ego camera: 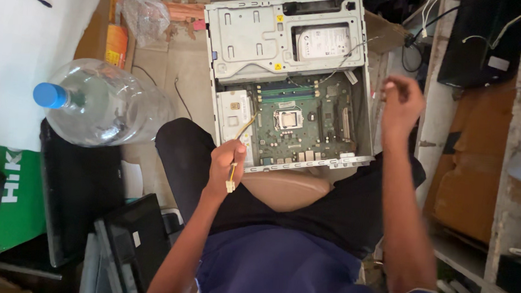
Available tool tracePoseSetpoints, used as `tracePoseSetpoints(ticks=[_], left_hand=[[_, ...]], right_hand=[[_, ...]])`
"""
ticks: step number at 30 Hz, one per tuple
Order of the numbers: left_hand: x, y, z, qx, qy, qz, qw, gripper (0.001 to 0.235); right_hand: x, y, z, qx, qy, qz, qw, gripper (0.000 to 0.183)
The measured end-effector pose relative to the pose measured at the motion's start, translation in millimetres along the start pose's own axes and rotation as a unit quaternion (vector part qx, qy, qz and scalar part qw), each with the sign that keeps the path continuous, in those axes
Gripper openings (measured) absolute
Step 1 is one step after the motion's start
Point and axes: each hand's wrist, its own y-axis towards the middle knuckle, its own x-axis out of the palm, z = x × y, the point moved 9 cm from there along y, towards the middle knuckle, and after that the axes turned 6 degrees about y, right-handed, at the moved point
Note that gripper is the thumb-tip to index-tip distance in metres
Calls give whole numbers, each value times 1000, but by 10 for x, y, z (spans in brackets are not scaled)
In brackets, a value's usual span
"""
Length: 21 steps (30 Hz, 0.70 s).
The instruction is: The person uses a screwdriver to remove screws from the side of a desktop computer case. They then disconnect internal cables and remove the power supply unit from the case.
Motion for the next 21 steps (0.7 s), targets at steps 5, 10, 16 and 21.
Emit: tracePoseSetpoints(ticks=[5, 10, 16, 21], left_hand=[[135, 141, 208, -12, 64, -41, 997, 8], [495, 104, 769, 150, 242, -212, 935, 59], [241, 202, 660, 64, 249, -181, 949, 54], [-111, 393, 340, -35, 341, -2, 939, 56]], right_hand=[[199, -618, -506, -112, -40, -5, 993, 7], [854, -896, -637, -44, 14, -151, 987, 10], [1663, -968, -781, -59, 50, -309, 948, 23], [2498, -920, -562, -57, 14, -408, 911, 46]])
